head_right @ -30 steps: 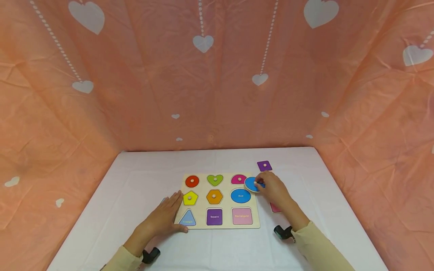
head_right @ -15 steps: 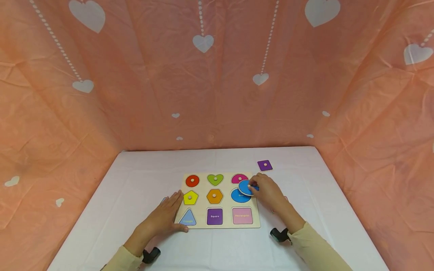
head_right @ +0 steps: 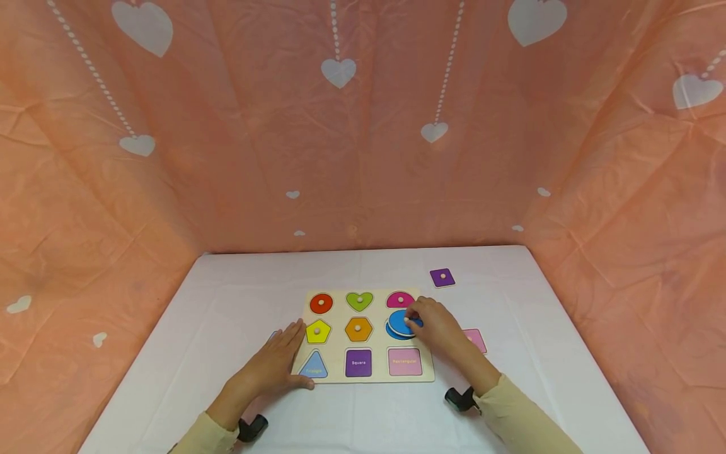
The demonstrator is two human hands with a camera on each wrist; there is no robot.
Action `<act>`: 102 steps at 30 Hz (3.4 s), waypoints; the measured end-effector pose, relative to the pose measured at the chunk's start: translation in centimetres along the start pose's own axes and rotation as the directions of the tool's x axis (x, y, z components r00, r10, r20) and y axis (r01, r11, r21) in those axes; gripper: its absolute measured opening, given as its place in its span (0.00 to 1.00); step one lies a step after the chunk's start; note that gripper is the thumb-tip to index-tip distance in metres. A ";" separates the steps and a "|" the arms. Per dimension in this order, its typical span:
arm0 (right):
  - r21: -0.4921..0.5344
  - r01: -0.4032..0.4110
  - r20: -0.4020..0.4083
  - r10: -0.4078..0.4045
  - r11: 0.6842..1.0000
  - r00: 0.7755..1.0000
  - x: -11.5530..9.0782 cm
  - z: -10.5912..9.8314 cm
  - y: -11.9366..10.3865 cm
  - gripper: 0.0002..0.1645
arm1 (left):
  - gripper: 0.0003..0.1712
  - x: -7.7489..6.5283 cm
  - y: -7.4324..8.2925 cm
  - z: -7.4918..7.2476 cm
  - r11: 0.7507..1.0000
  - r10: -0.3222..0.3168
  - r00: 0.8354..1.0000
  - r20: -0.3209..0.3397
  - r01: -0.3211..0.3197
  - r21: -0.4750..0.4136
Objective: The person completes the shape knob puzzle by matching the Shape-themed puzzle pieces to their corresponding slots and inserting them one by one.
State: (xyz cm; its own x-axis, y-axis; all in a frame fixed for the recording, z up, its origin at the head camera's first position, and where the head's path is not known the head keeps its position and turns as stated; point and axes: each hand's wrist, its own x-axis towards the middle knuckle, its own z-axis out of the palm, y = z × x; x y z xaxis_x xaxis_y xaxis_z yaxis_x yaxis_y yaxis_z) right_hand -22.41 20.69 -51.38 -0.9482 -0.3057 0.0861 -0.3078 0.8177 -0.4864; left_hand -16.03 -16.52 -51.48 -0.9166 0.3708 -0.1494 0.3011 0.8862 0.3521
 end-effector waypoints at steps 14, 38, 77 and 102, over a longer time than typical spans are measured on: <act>-0.028 0.030 0.008 -0.030 0.999 1.000 -0.2 0.7 -0.3 0.07 | 0.74 -0.3 0.1 0.0 1.000 0.004 1.000 -0.003 -0.004 0.001; -0.049 0.036 0.025 -0.035 0.998 0.999 0.0 0.9 -0.2 0.08 | 0.75 0.0 -0.1 0.2 1.000 -0.002 1.000 0.002 0.002 0.005; -0.069 0.068 0.067 -0.063 0.995 0.996 -1.0 0.7 0.3 0.16 | 0.74 -0.3 -0.2 0.3 1.000 -0.001 1.000 -0.007 0.001 0.002; -0.010 0.073 0.206 -0.070 0.997 0.976 -5.1 -0.5 1.7 0.63 | 0.47 -0.3 -3.5 -1.1 0.999 -0.025 0.986 -0.165 0.030 0.028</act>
State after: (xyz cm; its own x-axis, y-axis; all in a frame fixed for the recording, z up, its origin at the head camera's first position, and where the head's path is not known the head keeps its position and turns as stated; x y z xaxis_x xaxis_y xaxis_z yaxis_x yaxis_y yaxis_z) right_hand -18.09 23.85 -52.21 -0.8877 -0.4562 -0.0616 -0.3774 0.7979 -0.4700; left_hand -17.08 -20.02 -51.69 -0.9547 0.2976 -0.0041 0.2805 0.9044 0.3214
